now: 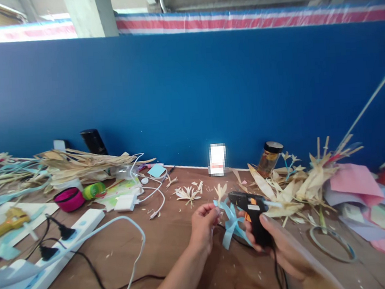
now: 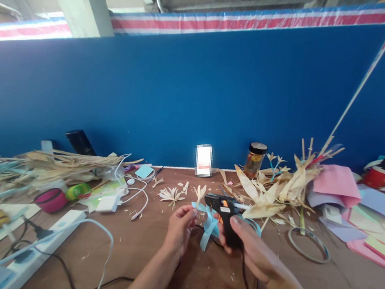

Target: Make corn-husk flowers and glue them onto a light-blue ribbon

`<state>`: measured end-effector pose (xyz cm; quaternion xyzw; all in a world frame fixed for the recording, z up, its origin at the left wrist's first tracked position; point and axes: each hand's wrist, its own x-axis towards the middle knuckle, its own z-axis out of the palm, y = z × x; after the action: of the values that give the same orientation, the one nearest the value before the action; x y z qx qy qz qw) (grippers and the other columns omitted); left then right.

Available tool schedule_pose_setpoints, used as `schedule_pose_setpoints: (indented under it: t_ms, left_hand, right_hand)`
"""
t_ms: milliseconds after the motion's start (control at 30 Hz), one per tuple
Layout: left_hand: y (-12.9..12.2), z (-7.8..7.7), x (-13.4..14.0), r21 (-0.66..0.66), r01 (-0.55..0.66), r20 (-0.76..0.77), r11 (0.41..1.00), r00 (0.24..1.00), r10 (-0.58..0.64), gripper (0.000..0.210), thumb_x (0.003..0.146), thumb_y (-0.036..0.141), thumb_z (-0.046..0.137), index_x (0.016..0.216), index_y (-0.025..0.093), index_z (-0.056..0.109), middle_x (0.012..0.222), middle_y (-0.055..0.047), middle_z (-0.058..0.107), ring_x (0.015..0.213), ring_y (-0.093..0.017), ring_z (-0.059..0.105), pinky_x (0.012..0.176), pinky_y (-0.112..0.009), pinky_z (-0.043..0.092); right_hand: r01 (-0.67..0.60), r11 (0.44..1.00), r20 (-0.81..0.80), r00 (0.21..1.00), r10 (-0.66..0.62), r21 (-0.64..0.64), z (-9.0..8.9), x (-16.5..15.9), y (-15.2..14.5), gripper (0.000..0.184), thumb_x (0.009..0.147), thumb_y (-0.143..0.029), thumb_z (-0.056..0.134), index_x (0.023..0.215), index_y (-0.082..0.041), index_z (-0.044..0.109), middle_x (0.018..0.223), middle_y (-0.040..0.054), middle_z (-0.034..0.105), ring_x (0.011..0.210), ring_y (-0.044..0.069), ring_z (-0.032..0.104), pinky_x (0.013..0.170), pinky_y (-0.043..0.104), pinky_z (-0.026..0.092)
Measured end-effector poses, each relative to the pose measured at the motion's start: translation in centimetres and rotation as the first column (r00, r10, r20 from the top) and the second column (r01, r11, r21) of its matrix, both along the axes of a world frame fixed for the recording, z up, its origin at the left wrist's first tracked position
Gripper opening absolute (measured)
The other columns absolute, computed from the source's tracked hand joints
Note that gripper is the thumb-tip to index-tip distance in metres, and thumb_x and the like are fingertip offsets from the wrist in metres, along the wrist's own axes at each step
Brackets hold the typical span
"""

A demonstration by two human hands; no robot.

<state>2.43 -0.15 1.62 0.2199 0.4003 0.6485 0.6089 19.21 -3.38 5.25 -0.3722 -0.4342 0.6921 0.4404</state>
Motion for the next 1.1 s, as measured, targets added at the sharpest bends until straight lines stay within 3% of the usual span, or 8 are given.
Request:
schedule_pose_setpoints:
  t_ms: [133,267,400,567,767,1100]
  left_hand:
    - [0.1,-0.1,-0.1,0.013,-0.001,0.013,1.0,1.0,0.0,0.017,0.053,0.018,0.074,0.065,0.012,0.063,0.055,0.002,0.059,0.048,-0.006,0.049,0.048,-0.017,0.037]
    - [0.2,-0.3,-0.2,-0.003,-0.011,0.01,1.0,1.0,0.012,0.016,0.055,0.019,0.073,0.065,0.012,0.063,0.055,0.002,0.059,0.047,-0.005,0.049,0.048,-0.017,0.037]
    - [0.2,-0.6,-0.3,-0.013,-0.008,0.034,1.0,0.999,0.008,0.018,0.055,0.019,0.074,0.067,0.012,0.063,0.057,0.001,0.06,0.049,-0.005,0.05,0.049,-0.016,0.038]
    - [0.3,-0.6,-0.3,-0.002,-0.007,0.037,1.0,0.999,0.007,0.019,0.054,0.019,0.075,0.067,0.012,0.064,0.058,0.001,0.06,0.05,-0.005,0.05,0.049,-0.015,0.039]
    - [0.4,-0.6,-0.5,-0.002,-0.007,0.049,1.0,0.999,0.008,0.018,0.054,0.017,0.075,0.067,0.011,0.064,0.059,0.0,0.06,0.051,-0.005,0.051,0.05,-0.015,0.04]
    - [0.4,-0.6,-0.3,0.006,0.003,-0.001,1.0,1.0,-0.003,0.019,0.054,0.018,0.075,0.067,0.011,0.063,0.058,0.001,0.06,0.05,-0.005,0.05,0.048,-0.015,0.039]
  right_hand:
    - [0.028,1.0,0.05,0.998,-0.028,0.001,1.1,-0.2,1.3,0.037,0.082,-0.05,0.043,0.088,-0.016,0.059,0.063,-0.0016,0.044,0.048,0.008,0.036,0.038,0.017,0.028]
    - [0.057,0.996,0.188,0.98,-0.07,0.073,0.5,-1.3,1.9,0.045,0.081,-0.056,0.039,0.083,-0.015,0.058,0.057,-0.0029,0.042,0.044,0.007,0.033,0.036,0.017,0.024]
    - [0.021,0.987,0.282,0.957,-0.066,0.16,-0.8,-1.5,1.7,0.047,0.081,-0.057,0.038,0.09,-0.014,0.058,0.055,-0.0008,0.05,0.044,0.009,0.039,0.04,0.02,0.03]
    - [0.026,0.972,0.228,0.97,-0.081,0.232,-1.5,-1.1,1.6,0.042,0.082,-0.053,0.042,0.089,-0.016,0.06,0.075,0.0051,0.059,0.063,0.013,0.05,0.051,0.022,0.04]
    - [0.005,0.976,0.261,0.963,-0.062,0.217,-1.8,-1.0,1.7,0.048,0.081,-0.057,0.04,0.088,-0.015,0.062,0.072,0.0049,0.059,0.06,0.014,0.049,0.052,0.024,0.041]
    - [-0.036,0.95,0.472,0.873,-0.121,0.31,-1.9,-0.8,1.6,0.054,0.086,-0.056,0.026,0.082,-0.016,0.061,0.066,0.0034,0.055,0.062,0.015,0.05,0.057,0.025,0.038]
